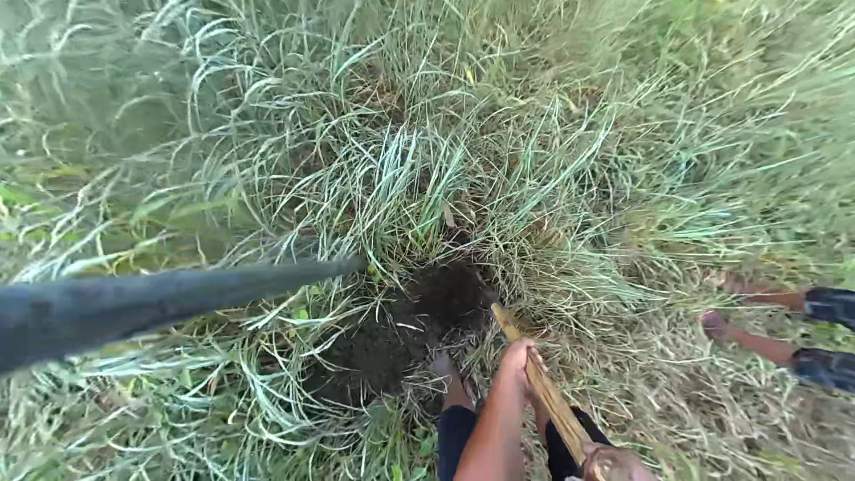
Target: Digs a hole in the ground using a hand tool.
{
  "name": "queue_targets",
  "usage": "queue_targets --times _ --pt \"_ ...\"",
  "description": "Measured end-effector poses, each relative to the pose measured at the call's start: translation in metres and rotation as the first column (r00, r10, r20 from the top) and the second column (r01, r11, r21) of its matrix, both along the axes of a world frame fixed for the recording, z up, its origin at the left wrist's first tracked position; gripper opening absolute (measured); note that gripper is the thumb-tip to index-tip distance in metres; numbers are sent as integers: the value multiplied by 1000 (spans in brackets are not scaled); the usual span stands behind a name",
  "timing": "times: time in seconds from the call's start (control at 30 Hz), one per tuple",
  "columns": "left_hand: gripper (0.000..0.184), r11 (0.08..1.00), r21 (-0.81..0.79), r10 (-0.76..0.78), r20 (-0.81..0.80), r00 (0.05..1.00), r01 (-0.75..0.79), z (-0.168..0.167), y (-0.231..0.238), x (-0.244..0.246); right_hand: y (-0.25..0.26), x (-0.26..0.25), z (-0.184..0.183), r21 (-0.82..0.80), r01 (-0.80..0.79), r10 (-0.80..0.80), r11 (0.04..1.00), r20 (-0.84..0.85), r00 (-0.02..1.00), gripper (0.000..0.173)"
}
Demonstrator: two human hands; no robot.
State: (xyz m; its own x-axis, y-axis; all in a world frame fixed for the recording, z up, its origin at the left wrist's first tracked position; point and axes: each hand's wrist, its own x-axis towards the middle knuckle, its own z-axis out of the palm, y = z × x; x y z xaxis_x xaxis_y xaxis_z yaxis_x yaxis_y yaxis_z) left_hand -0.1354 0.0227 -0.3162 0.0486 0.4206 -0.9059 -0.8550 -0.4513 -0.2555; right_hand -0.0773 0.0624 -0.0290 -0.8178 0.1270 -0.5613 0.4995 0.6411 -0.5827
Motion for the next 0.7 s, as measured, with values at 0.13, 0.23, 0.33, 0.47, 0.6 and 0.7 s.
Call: queue_targets --times 0.13,0.23,0.33,0.47,0.6,0.7 --pt "8 1000 -10 -3 20 1000 3 -30 3 -20 1 -33 -23 78 -1 -1 997 29 1000 48" --pt "7 998 -60 13 45 999 -11 -52 20 -41 25 -60 -46 76 -3 3 997 8 1000 44" --pt "6 992 -108 76 61 995 -69 -63 43 -62 57 -93 -60 88 -15 15 996 3 1000 40" --pt "13 976 -206 98 89 991 -78 -77 84 -89 116 -141 -81 129 -85 87 988 -9 996 35" --pt "28 949 -308 113 140 984 -65 -98 118 -108 173 -167 -112 -6 -82 82 997 -2 997 31" --pt "38 903 -423 151 139 979 -79 -116 158 -119 229 -189 -137 -61 -61 63 996 28 998 27"
